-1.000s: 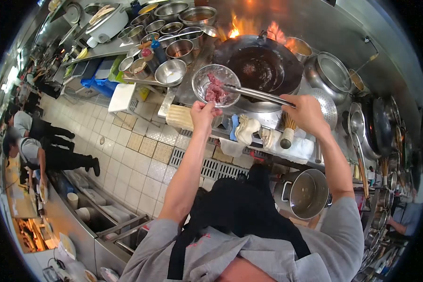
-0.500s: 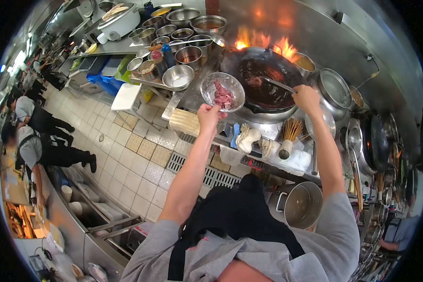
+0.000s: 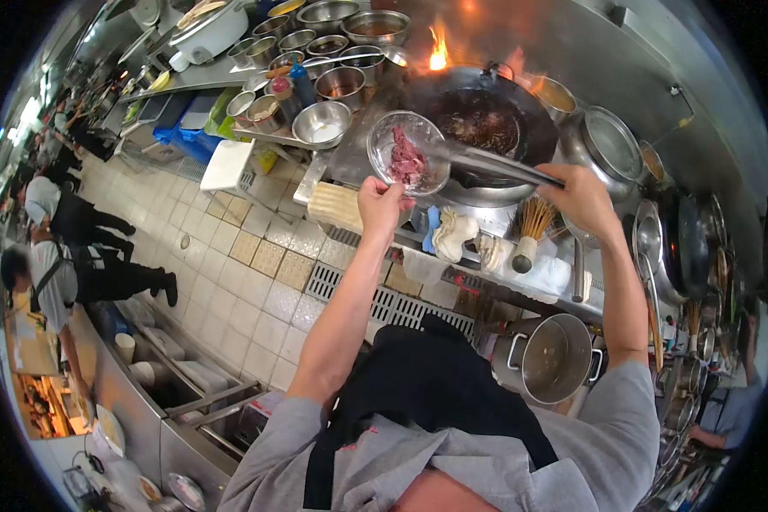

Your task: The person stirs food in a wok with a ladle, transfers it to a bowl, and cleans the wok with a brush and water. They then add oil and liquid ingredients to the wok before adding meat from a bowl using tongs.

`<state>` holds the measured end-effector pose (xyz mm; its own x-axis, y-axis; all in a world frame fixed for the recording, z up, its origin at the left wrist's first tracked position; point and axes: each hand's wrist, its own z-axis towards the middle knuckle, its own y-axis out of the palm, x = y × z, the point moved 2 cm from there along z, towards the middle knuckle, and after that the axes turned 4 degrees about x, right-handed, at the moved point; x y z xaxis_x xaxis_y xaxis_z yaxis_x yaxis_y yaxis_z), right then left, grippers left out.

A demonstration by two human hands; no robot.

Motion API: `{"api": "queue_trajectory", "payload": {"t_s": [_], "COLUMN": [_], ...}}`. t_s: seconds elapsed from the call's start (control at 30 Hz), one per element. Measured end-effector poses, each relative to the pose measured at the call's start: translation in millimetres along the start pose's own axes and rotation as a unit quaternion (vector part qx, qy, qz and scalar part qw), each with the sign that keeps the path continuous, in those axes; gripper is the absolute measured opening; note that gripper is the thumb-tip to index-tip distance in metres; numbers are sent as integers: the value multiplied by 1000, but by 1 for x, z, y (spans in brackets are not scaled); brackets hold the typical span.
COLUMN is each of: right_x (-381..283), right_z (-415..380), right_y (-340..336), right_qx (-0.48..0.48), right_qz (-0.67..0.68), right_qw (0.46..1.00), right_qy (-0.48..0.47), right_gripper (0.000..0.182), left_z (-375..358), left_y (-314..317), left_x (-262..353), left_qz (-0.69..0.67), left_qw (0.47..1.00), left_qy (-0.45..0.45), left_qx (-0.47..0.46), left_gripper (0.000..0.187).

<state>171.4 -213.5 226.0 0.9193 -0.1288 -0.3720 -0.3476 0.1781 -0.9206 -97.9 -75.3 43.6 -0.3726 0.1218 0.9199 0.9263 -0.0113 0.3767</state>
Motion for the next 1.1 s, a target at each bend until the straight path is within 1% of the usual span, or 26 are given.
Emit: {"api": "queue_trajectory", "payload": {"t_s": [0.03, 0.07, 0.13, 0.23, 0.33, 0.37, 0.47, 0.53, 0.6, 0.63, 0.77, 0.83, 0.87, 0.9, 1.0, 1.07, 1.1], "right_x": [-18, -1, -9, -16, -10, -3, 19, 22, 47, 57, 68, 46, 44, 38, 2, -13, -20], "right_z": [-7, -7, -8, -14, -3, 4, 43, 77, 110, 125, 129, 101, 90, 73, 17, -12, -20], "right_y": [-1, 20, 29, 7, -14, -11, 23, 55, 99, 115, 105, 70, 58, 44, 0, -9, -5], "right_qx": [-27, 18, 2, 54, 67, 100, 129, 67, 79, 69, 146, 168, 182, 190, 103, 56, 48], "right_qz": [-32, -36, -65, -41, -36, -38, -116, -137, -135, -137, -122, -120, -104, -91, -43, -18, -25], "right_qw": [999, 996, 998, 998, 996, 994, 985, 985, 982, 981, 971, 973, 973, 976, 994, 998, 998], "right_qy": [-7, -77, -27, -8, 56, 32, 19, 85, 101, 120, 144, 103, 93, 61, 23, -7, -6], "right_gripper": [35, 35, 34, 32, 32, 32, 31, 32, 31, 29, 26, 28, 32, 35, 37, 37, 37], "left_z": [0, 0, 2, 12, 20, 21, 22, 23, 20, 15, 3, -1, -3, -4, -4, -4, -7], "left_y": [3, 5, 7, 2, 2, 3, 3, 3, 3, 4, -3, -9, -11, -14, -19, -17, -14], "left_x": [-1, -2, -6, -11, -7, -7, -6, -7, -10, -6, 4, 9, 12, 15, 21, 21, 24], "left_qz": [-15, -31, -54, -61, -53, -54, -42, -41, -50, -54, -54, -38, -30, -37, -12, -10, -2], "left_qw": [1000, 999, 998, 997, 998, 997, 997, 997, 997, 996, 996, 997, 998, 998, 999, 1000, 1000], "left_qy": [-1, -3, -13, -35, -45, -46, -51, -50, -45, -47, -55, -53, -51, -47, -31, -12, -7], "left_qx": [-11, -21, -29, -10, 6, 12, 28, 37, 47, 51, 36, 30, 26, 21, 15, 7, 3], "left_gripper": [19, 19, 19, 19, 19, 19, 20, 20, 19, 18, 19, 19, 19, 19, 19, 19, 19]}}
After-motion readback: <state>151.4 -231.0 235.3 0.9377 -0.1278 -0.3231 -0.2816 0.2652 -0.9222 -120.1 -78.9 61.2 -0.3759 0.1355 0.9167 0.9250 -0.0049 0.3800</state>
